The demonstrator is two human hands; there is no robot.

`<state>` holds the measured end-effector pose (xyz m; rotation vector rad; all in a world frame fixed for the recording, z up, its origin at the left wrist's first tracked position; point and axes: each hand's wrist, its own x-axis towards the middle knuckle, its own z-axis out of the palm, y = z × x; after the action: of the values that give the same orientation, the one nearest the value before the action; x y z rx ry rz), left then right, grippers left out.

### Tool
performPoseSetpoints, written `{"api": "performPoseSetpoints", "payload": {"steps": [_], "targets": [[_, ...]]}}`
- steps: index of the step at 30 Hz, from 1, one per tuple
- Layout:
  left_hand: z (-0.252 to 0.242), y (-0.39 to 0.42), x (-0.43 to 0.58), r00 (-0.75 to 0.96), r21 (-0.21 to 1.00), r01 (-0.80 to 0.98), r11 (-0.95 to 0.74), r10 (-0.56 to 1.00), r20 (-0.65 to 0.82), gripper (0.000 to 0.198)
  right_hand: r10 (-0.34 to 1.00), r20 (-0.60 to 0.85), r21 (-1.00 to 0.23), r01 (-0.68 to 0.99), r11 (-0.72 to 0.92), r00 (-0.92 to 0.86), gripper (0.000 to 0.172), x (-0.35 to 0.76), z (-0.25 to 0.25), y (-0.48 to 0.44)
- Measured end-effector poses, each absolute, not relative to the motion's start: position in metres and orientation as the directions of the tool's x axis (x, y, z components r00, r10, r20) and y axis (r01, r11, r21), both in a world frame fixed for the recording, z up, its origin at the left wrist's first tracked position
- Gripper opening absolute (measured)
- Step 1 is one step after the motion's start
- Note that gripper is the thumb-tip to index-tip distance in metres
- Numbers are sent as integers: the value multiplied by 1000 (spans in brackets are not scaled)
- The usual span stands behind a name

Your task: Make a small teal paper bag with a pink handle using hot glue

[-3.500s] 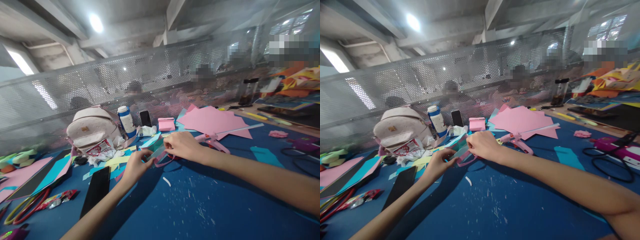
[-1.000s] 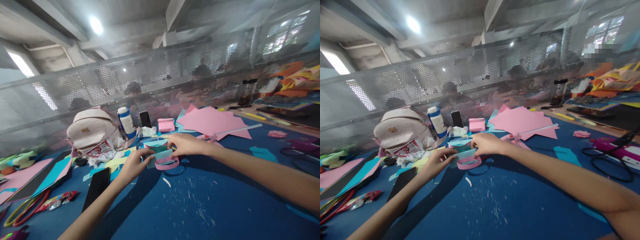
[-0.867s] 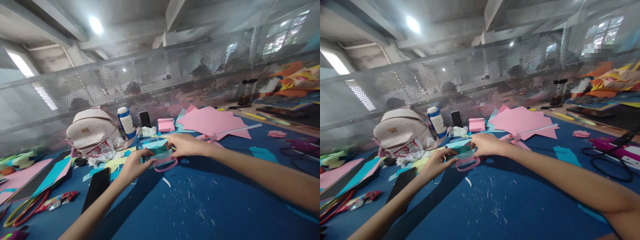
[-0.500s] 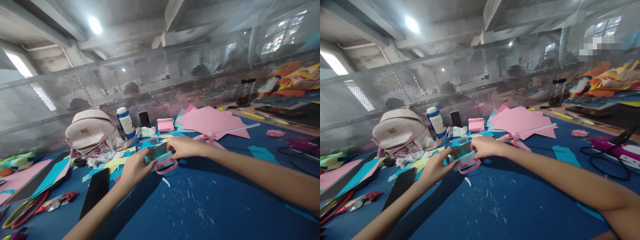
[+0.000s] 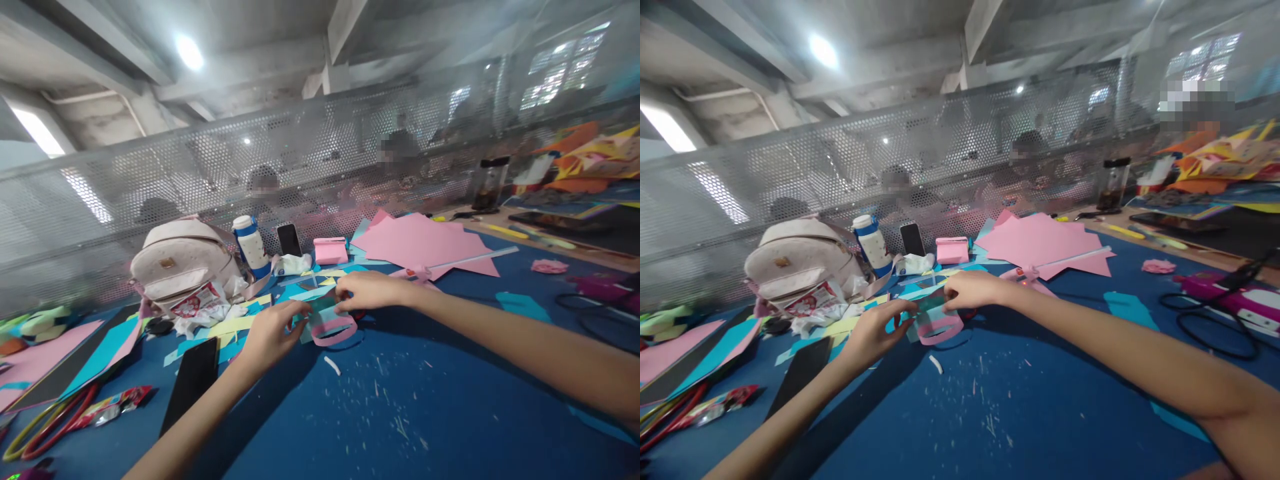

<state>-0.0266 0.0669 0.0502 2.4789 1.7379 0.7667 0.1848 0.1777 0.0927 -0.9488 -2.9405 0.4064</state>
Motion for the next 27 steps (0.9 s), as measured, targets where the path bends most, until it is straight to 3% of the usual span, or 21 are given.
{"api": "performPoseSetpoints", "payload": {"steps": [7, 27], "targets": [[54, 68, -30, 390, 382, 766, -517, 846, 364, 19, 569, -72, -337, 557, 759, -819, 19, 187, 96, 179], [46, 78, -44, 469, 203, 809, -552, 814, 344, 12, 536, -38, -314, 519, 795, -843, 18, 189, 92, 187]]}}
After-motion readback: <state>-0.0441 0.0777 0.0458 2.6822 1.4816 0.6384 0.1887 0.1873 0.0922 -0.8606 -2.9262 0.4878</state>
